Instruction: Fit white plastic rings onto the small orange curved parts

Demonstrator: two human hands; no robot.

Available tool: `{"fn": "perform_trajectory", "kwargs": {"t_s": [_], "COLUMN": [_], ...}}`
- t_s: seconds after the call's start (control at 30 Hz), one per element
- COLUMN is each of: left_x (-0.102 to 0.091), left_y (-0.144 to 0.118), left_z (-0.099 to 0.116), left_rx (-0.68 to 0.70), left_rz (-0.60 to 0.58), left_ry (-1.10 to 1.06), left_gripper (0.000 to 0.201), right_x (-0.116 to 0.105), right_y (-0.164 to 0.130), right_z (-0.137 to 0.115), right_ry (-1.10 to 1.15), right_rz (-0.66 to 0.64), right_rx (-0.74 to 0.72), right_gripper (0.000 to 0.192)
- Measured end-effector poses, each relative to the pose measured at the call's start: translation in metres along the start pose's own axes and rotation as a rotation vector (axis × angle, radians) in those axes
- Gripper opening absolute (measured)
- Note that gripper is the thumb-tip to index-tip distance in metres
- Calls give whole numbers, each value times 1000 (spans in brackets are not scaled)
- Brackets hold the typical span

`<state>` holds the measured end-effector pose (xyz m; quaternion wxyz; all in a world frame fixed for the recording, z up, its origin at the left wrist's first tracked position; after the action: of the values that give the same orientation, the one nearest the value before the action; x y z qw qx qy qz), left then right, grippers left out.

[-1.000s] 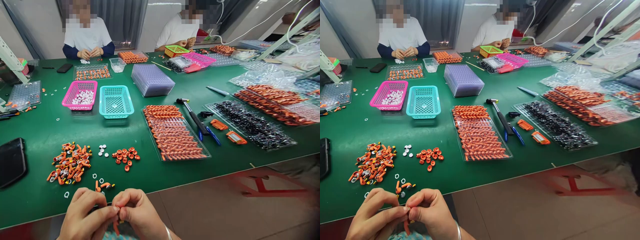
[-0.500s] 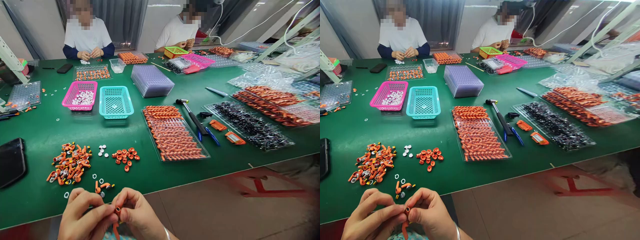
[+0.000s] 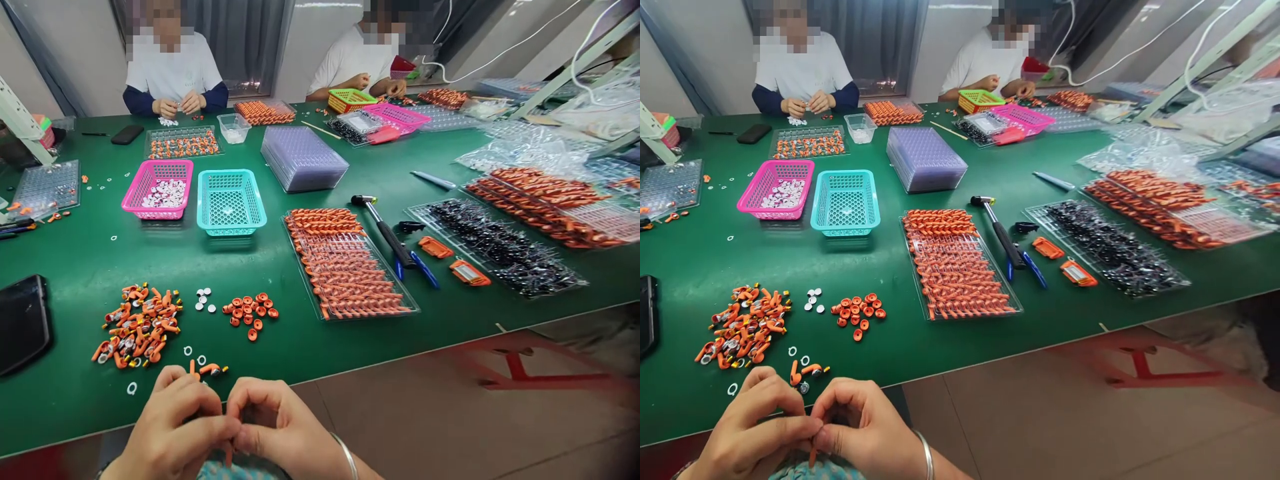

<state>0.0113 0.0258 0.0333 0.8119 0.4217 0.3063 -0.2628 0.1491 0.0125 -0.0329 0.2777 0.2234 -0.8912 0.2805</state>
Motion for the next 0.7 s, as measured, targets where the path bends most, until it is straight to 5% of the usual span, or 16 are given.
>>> {"fn": "perform_trajectory", "kwargs": {"t_s": [0.13,0.43,0.7], "left_x": [2,6,14], "left_y": [-1,-9,-10], "left_z": [-4,-14,-14], "left_rx": [57,-400,-486], "left_rz": [-24,153,186], "left_ry": [-38,-253,-368], "left_gripper": [22,23,17], "right_x": [0,-9,-9], "right_y": [5,12,10], "right_z": [6,-1,1], "right_ry": [51,192,155], "right_rz": [-2,119,191], "right_rx": [11,-81,-144], "right_gripper": [30,25,21]}}
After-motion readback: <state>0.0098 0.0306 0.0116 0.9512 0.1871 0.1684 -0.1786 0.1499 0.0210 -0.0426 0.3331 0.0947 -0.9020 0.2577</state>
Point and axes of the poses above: each hand's wrist, its own y-axis towards the middle knuckle, its own x-axis out of the palm, z = x × y, the point moved 4 cm from there along y, towards the middle knuckle, and after that the axes turned 11 degrees about x, right-handed, at the moved point
